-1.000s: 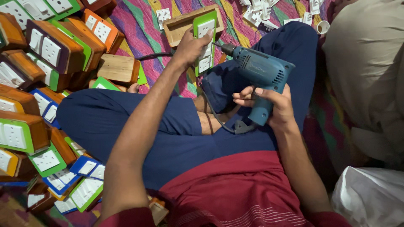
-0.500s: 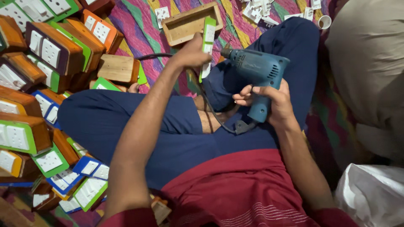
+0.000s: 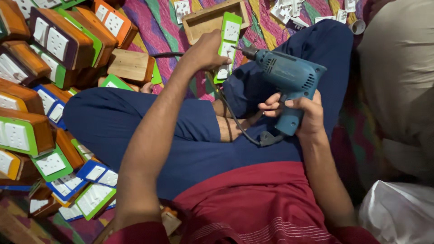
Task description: The person uses a corded drill to drive screws into the corners of small plastic electrical switchboards. They pick up each board, drill the screws, and place the finished boards into a pile.
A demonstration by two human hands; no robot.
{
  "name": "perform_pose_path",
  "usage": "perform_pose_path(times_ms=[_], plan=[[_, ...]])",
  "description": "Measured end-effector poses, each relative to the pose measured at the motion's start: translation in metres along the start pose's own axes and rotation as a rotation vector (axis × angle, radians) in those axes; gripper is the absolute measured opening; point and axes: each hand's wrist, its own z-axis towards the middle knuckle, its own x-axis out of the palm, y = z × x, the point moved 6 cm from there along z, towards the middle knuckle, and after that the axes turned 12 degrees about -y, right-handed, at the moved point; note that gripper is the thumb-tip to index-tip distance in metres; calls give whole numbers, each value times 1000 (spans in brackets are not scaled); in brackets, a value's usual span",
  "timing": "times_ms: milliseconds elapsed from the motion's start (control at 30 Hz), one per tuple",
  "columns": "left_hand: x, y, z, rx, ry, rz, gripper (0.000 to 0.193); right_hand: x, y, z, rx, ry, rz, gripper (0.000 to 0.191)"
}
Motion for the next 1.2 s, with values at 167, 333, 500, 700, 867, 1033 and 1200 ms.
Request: perform_pose_path(times_ms=[167,333,500,700,867,1033,1200], plan=[[-2,-16,0,13,-67,-25,69,1,-1,0,-8,8,-33,61],[-8,-26,0,51,-74,14,65,3,0,0,-14,38,-3,61],[-15,-27,-3,41,-74,0,62,2,-1,1,-4,39,6,59],[-14,-29,-2,46,-72,22,64,5,1,1,-33,66,17,58],[-13,-31,-2,66,-80,27,63,5,1,1,-25,51,3,58],[-14,-30,-3,37,-72,10,63,6,1,2,-22,56,2,57],[-15,-31,-3,35,-105,-38,58,8,2,0,-1,38,-2,57]])
